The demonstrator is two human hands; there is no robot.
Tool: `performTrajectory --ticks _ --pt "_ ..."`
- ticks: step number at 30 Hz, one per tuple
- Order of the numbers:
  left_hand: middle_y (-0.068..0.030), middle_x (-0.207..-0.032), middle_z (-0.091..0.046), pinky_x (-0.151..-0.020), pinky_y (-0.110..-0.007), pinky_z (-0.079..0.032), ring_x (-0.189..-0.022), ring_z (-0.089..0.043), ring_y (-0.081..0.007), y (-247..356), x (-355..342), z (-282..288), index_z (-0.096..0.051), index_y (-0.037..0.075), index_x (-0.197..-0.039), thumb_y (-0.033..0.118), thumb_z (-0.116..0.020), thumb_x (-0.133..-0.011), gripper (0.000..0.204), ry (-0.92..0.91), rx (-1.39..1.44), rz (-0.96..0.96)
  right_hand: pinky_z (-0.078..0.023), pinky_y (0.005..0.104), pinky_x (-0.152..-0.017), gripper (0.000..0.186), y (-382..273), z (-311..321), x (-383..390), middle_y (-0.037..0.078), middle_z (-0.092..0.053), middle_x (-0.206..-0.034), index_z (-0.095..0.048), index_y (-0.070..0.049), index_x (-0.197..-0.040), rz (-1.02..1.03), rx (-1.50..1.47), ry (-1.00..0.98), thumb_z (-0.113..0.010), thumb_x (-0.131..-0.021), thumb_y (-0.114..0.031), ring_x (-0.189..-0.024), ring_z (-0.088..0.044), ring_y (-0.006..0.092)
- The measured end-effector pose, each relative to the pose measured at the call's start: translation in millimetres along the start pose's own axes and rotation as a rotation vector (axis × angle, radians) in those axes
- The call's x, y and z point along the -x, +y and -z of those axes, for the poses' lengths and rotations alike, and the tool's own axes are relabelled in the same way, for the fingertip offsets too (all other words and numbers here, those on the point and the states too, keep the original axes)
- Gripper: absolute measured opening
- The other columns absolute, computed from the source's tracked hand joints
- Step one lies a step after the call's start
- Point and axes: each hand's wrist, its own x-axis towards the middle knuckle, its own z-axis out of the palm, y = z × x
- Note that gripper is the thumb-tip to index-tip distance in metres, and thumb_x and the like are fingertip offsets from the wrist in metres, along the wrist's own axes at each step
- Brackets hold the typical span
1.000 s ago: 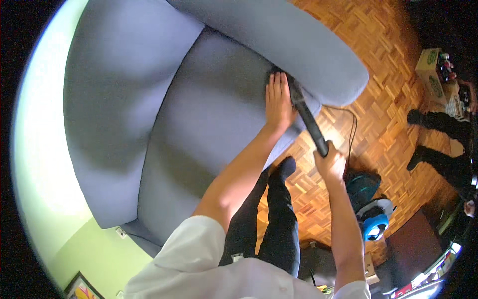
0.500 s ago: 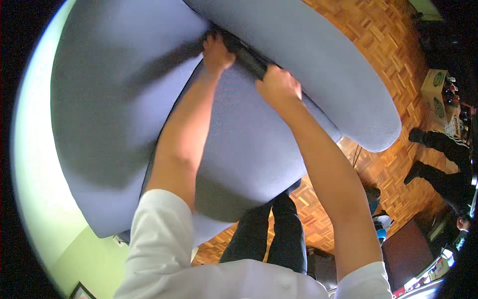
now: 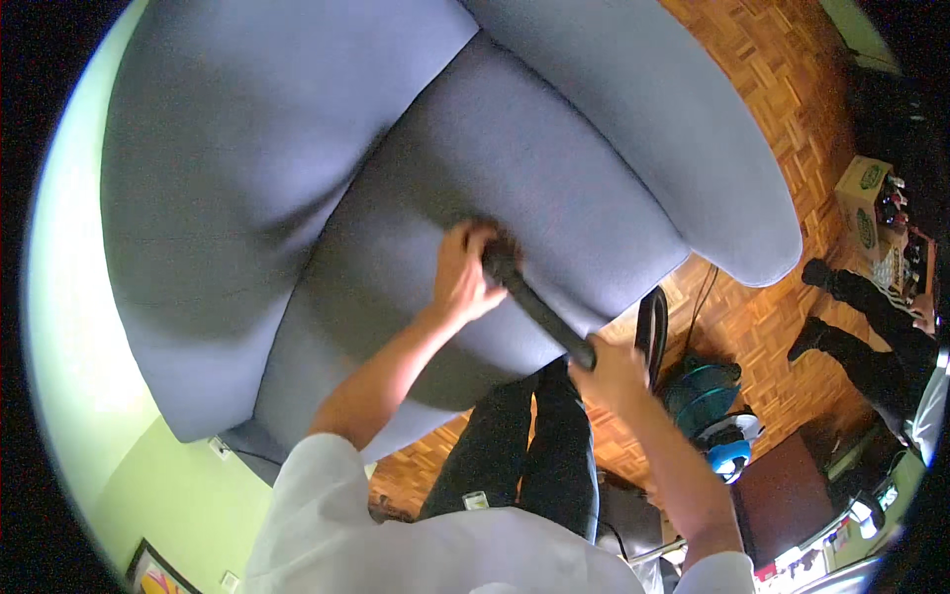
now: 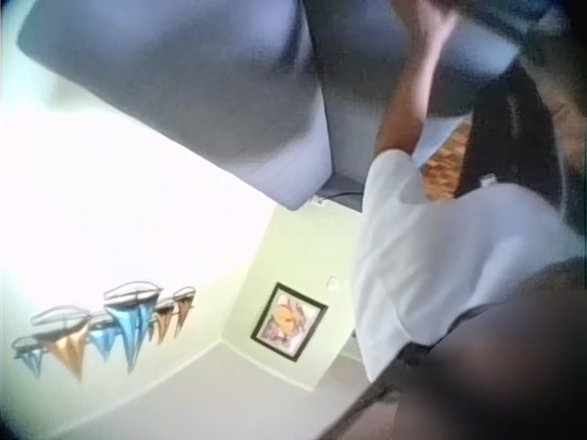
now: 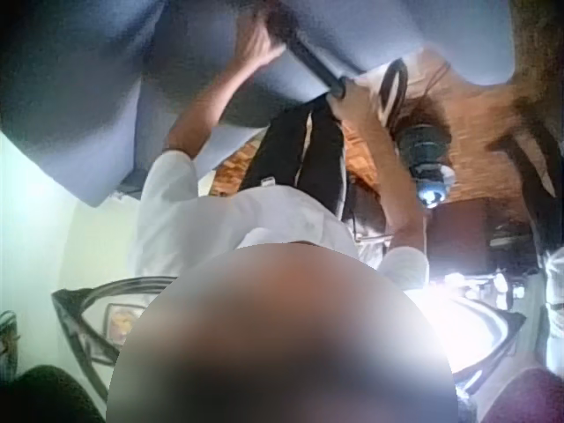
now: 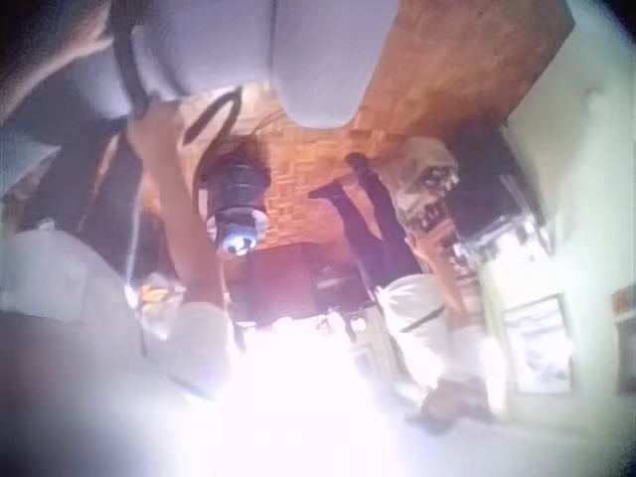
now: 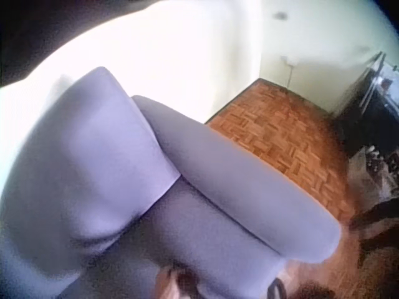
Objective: The person vacuums a gray couch and a matching ottoman using a vacuum nozzle, moving the tool across the surface and into the seams of the cushions.
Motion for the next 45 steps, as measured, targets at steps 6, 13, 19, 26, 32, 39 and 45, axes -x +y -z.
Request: performTrajectory --ticks 6,13,19,26,32,39,45 --pt "-0.0264 -0.142 -0.041 -0.108 -0.056 -0.038 -0.13 -0.042 -0.0468 -33.5 -108.3 26.7 -0.051 0.015 -0.138 0.021 -0.088 -0.064 0.083 0.313 -0.031 -0.119 -0.057 0.0542 -0.081 0.044 -41.7 45.1 -86.9 0.022 -0.072 -0.091 -0.061 -0.01 -0.114 0.104 0.032 0.441 -0.068 -0.084 -0.042 -0.088 -0.071 0.0435" --pt "-0.023 -0.138 -0.051 -0.11 -0.047 -0.04 -0.129 -0.047 -0.0427 -56.5 -251.1 80.8 -0.052 0.009 -0.137 0.005 -0.069 -0.075 0.064 0.409 -0.015 -0.246 -0.055 0.0505 -0.092 0.044 -142.3 121.2 -163.9 0.026 -0.071 -0.105 -0.066 -0.003 -0.111 0.059 -0.046 0.579 -0.066 -0.085 -0.038 -0.102 -0.07 0.0417" --pt "-0.0267 -0.127 -0.048 -0.105 -0.056 -0.041 -0.121 -0.049 -0.0448 -138.5 -16.9 53.6 -0.048 0.0 -0.131 0.025 -0.088 -0.065 0.08 0.243 -0.425 -0.09 -0.056 0.0519 -0.086 0.032 -145.3 12.5 -71.5 0.022 -0.072 -0.104 -0.063 -0.009 -0.117 0.258 0.094 0.069 -0.06 -0.09 -0.026 -0.097 -0.071 0.04" --pt "-0.021 -0.116 -0.051 -0.098 -0.051 -0.043 -0.111 -0.053 -0.0395 -110.9 44.7 31.0 -0.05 -0.002 -0.125 0.037 -0.087 -0.077 0.072 0.376 -0.016 0.171 -0.057 0.0492 -0.083 0.034 -116.6 -13.3 -61.3 0.018 -0.072 -0.103 -0.06 -0.01 -0.118 0.368 0.001 -0.049 -0.06 -0.091 -0.03 -0.094 -0.072 0.0365" --pt "-0.0212 -0.116 -0.059 -0.097 -0.05 -0.044 -0.111 -0.055 -0.041 3.1 -142.5 5.4 -0.061 0.003 -0.115 0.046 -0.087 -0.072 0.066 0.528 -0.012 -0.426 -0.059 0.0478 -0.081 0.054 -16.2 66.1 -67.4 0.016 -0.074 -0.102 -0.059 -0.016 -0.131 0.067 0.046 0.359 -0.067 -0.086 -0.043 -0.094 -0.073 0.033" --pt "-0.0189 -0.125 -0.056 -0.102 -0.057 -0.038 -0.125 -0.047 -0.0408 124.9 19.7 -102.9 -0.056 0.017 -0.125 0.024 -0.088 -0.07 0.064 0.279 0.221 -0.287 -0.056 0.0507 -0.082 0.047 141.9 -87.0 47.0 0.018 -0.07 -0.084 -0.067 -0.011 -0.11 -0.001 -0.119 0.352 -0.078 -0.075 -0.041 -0.081 -0.07 0.0386" --pt "-0.0271 -0.142 -0.037 -0.109 -0.056 -0.033 -0.131 -0.04 -0.0457 159.2 63.5 -122.9 -0.055 0.016 -0.127 0.019 -0.085 -0.074 0.061 0.074 0.248 -0.193 -0.057 0.0457 -0.061 0.038 188.6 -128.6 73.8 0.014 -0.071 -0.077 -0.071 -0.013 -0.1 0.069 -0.182 0.552 -0.08 -0.073 -0.039 -0.065 -0.071 0.0321"
